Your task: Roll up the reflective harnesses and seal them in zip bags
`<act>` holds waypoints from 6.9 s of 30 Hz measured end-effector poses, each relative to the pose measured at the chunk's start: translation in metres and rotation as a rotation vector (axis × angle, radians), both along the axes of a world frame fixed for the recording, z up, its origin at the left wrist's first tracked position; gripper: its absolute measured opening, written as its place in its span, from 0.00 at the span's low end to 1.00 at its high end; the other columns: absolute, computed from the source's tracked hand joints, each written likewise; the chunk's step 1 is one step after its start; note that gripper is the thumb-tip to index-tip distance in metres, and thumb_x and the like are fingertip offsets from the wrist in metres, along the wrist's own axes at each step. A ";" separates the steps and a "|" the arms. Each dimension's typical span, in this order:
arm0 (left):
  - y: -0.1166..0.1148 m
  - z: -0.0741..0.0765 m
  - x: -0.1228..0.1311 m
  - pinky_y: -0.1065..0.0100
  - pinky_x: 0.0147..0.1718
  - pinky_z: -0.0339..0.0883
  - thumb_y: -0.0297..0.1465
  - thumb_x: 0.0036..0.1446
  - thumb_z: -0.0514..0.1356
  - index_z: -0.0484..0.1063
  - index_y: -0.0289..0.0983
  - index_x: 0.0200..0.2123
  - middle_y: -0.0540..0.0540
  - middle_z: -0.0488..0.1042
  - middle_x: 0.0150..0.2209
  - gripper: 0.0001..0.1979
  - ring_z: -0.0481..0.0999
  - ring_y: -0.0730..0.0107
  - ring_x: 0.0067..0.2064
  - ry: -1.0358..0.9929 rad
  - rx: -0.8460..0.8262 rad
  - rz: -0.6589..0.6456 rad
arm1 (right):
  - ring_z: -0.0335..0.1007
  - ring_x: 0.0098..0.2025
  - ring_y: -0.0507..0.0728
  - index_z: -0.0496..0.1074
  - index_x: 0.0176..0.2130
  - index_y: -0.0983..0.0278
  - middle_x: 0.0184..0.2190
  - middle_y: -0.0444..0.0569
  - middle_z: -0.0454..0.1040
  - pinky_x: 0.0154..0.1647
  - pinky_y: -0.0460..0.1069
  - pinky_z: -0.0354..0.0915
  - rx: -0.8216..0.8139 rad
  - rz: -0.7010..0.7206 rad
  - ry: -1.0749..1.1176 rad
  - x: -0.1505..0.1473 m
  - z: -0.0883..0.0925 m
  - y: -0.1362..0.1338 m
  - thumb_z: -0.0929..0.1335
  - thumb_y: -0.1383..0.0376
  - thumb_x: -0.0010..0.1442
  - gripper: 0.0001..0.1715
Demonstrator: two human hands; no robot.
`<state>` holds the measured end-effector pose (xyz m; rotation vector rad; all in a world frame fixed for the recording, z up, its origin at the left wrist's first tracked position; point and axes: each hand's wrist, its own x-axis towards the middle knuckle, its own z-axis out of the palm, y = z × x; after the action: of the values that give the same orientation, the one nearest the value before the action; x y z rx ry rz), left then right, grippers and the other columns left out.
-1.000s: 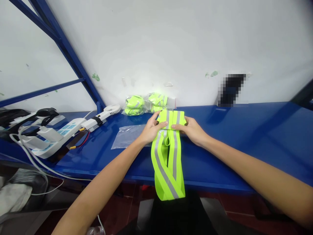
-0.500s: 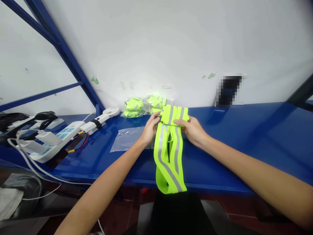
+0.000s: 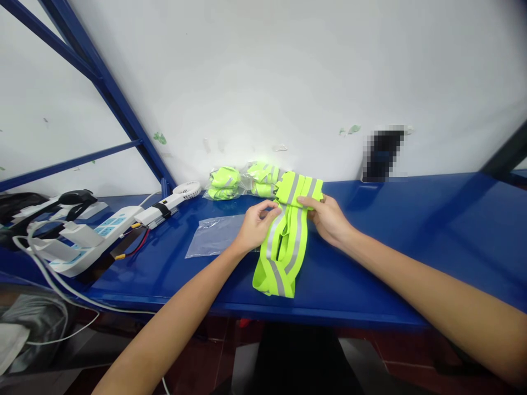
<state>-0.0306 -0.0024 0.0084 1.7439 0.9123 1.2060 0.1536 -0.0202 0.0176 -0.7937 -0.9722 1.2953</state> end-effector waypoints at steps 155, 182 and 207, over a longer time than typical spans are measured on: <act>0.009 -0.004 -0.002 0.58 0.55 0.67 0.40 0.51 0.69 0.54 0.40 0.66 0.37 0.64 0.63 0.43 0.70 0.53 0.60 -0.257 -0.222 -0.103 | 0.74 0.53 0.62 0.67 0.46 0.57 0.50 0.48 0.76 0.54 0.61 0.72 -0.052 0.071 0.080 -0.013 0.001 -0.007 0.75 0.67 0.52 0.23; 0.004 -0.004 0.003 0.58 0.44 0.70 0.37 0.51 0.67 0.78 0.31 0.43 0.40 0.81 0.39 0.19 0.80 0.56 0.39 -0.079 -0.500 -0.242 | 0.68 0.58 0.60 0.66 0.45 0.55 0.52 0.47 0.74 0.58 0.59 0.68 0.001 0.072 0.142 -0.019 0.003 -0.013 0.72 0.63 0.56 0.18; -0.004 0.001 0.001 0.54 0.47 0.72 0.37 0.53 0.67 0.75 0.34 0.49 0.39 0.79 0.47 0.21 0.77 0.51 0.49 0.063 -0.331 -0.308 | 0.75 0.44 0.61 0.71 0.41 0.58 0.42 0.45 0.79 0.45 0.55 0.71 0.057 0.161 -0.025 0.004 0.004 -0.001 0.76 0.67 0.45 0.22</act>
<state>-0.0293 -0.0064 0.0089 1.5884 0.7924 0.7575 0.1573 -0.0213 0.0215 -0.7007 -1.1067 1.3925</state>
